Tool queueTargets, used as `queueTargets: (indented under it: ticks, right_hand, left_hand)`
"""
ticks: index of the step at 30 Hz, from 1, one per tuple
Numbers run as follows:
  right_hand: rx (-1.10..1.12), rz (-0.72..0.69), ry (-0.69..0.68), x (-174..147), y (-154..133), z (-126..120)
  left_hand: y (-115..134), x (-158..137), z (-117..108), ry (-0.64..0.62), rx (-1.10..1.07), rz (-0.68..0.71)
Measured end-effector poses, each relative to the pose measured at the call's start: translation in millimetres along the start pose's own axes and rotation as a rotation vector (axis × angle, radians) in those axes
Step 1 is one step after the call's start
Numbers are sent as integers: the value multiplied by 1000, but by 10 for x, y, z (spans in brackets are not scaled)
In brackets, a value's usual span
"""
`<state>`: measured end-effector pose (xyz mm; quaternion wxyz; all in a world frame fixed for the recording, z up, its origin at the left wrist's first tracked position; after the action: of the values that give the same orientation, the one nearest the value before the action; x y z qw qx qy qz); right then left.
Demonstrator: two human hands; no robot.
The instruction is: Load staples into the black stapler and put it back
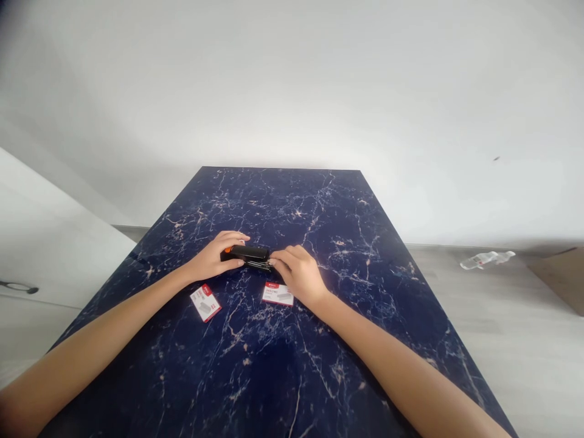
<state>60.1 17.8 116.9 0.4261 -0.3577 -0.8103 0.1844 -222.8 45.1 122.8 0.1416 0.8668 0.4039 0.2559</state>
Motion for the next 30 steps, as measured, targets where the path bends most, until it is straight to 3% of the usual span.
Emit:
queueTargets:
  ticks: [7, 19, 30]
  right_hand:
    - [5, -37, 5, 3, -13, 17]
    - [-95, 23, 15, -37, -53, 44]
    - [-139, -55, 18, -60, -89, 42]
  left_hand:
    - [-2, -3, 1, -8, 13, -4]
    - [0, 2, -8, -24, 4, -14]
    - [4, 7, -15, -22, -21, -34]
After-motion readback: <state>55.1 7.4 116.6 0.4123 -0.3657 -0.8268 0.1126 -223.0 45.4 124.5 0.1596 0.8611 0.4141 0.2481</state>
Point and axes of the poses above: each hand's wrist, its own x-axis towards the middle knuckle, its own z-axis out of the palm, y = z × x, the point moved 1 cm from there along x, towards the middle knuckle, and after that the axes turned 8 degrees about x, right-handed, at the moved point
